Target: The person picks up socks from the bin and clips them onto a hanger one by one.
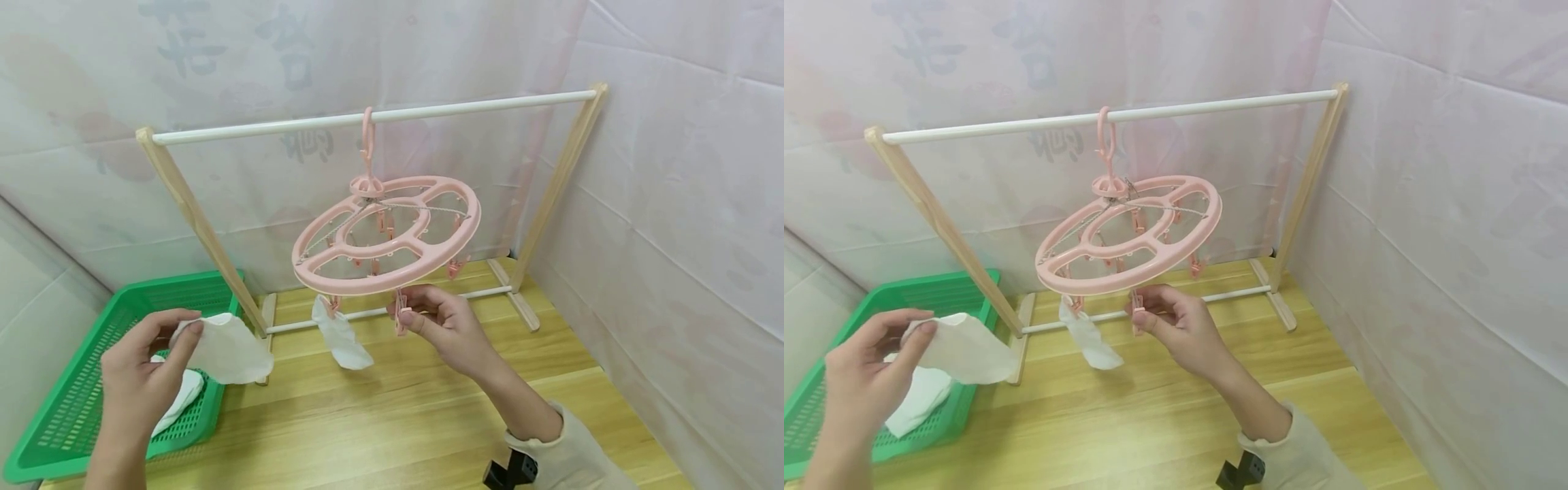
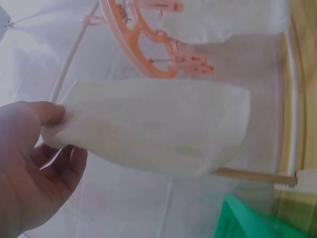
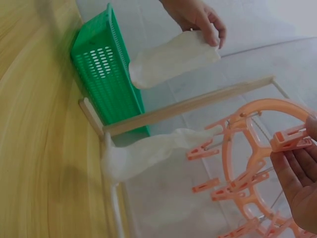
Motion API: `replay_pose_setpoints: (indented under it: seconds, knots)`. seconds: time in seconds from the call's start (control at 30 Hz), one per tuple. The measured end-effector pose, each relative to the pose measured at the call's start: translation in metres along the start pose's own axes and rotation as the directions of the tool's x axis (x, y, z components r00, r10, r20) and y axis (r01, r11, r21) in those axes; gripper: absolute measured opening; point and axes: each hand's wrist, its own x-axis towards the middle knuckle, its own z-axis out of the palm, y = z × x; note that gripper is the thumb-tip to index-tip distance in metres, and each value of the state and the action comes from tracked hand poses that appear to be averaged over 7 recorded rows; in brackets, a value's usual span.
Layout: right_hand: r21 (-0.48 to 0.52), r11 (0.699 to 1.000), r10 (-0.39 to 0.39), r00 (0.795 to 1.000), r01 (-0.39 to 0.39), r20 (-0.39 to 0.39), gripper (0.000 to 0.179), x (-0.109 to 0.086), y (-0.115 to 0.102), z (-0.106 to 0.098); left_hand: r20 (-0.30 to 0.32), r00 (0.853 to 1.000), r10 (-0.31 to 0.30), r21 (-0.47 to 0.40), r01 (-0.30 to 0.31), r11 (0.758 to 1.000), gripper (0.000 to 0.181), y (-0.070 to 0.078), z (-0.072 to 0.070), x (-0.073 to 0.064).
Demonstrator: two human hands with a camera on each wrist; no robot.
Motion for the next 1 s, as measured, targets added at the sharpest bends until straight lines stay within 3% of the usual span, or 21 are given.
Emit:
replay_pose_setpoints:
  seconds: [0.23, 0.43, 1.0]
  knots:
    - [-0.001, 0.998, -0.067, 0.997, 0.067, 0.029, 0.014, 0.003, 0.002, 0.002, 0.039, 0.999, 0.015, -0.046, -0.013, 0.999, 0.023, 0.014, 0.02, -0.001]
    - [0.002, 0.997, -0.073, 0.997, 0.073, 0.022, 0.01, 0.004, 0.0, 0.005, 0.087, 0.996, 0.017, -0.068, -0.011, 0.998, 0.027, 0.023, 0.037, -0.002]
    - [0.16, 0.978, -0.129, 0.991, 0.131, -0.022, 0.009, 0.007, 0.001, 0.01, 0.136, 0.985, 0.108, -0.176, -0.083, 0.981, 0.027, 0.038, 0.079, -0.002]
